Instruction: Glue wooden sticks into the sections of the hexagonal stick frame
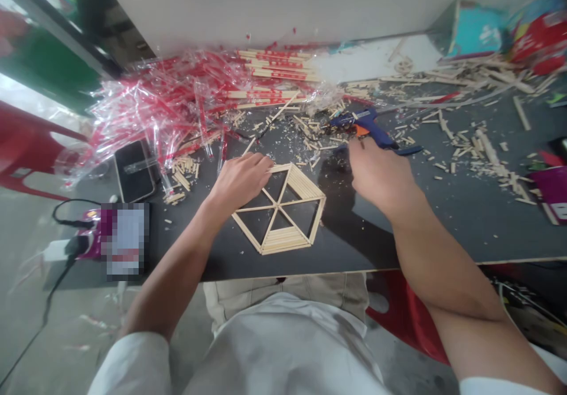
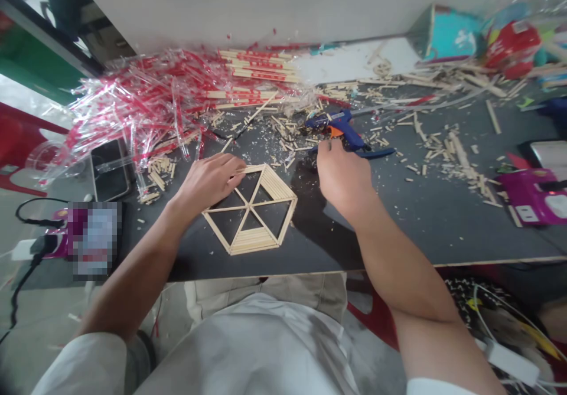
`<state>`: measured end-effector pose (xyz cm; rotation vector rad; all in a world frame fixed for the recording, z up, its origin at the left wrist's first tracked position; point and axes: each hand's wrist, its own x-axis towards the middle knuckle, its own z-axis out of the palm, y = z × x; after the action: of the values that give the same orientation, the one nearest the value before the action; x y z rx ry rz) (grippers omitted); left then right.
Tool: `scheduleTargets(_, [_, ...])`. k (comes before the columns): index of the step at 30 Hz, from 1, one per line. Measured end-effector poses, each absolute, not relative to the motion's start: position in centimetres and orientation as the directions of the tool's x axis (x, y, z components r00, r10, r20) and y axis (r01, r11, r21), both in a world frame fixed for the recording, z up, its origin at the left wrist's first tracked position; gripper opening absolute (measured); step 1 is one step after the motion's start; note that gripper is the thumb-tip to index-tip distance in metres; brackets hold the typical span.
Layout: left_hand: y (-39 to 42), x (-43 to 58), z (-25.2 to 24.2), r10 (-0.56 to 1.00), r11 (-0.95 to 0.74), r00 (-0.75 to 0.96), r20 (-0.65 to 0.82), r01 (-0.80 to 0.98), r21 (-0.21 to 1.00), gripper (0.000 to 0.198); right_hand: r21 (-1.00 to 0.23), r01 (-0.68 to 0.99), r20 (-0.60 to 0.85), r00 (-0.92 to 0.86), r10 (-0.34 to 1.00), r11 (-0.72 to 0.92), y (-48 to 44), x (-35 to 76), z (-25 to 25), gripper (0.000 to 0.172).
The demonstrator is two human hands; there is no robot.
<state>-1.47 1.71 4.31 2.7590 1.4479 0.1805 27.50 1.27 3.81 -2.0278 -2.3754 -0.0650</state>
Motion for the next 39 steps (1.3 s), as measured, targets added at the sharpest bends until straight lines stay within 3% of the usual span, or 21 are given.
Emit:
scheduleTargets(4, [3.6,-1.1,5.2,0.849,-0.529,0.515,0.12,0.835,0.154,0.023,0.08,0.986,0.122,-0.152,0.981,0.143,1.4,27.6,4.0,0.03])
scheduleTargets(7, [6.0,-1.1,5.2,0.894,-0.437,0.402,0.199,0.881,0.18,0.021,0.043,0.981,0.122,-0.191,0.974,0.187,1.3,26.6,4.6,0.027])
scheduleTargets(13, [10.1,-1.3,3.1,0.903,-0.383,0.311,0.297,0.896,0.226,0.023,-0.231,0.893,0.148,-0.36,0.921,0.386,2.9,24.0,3.1,0.02])
scheduleTargets(20, [9.1,0.4,2.2,0.902,-0.426,0.404,0.15,0.888,0.174,0.046,-0.46,0.669,0.378,-0.448,0.81,0.584,4.0,23.1,-0.8,0.02])
scheduleTargets(26, [9.1,0.9,1.8,0.896,-0.443,0.428,0.118,0.88,0.171,0.048,-0.479,0.609,0.474,-0.426,0.77,0.632,3.6,23.0,-0.8,0.021])
scheduleTargets(39, [9.5,1.2,1.7,0.867,-0.491,0.459,0.196,0.852,0.179,0.045,-0.487,0.611,0.453,-0.434,0.778,0.624,4.0,23.5,-0.3,0.018])
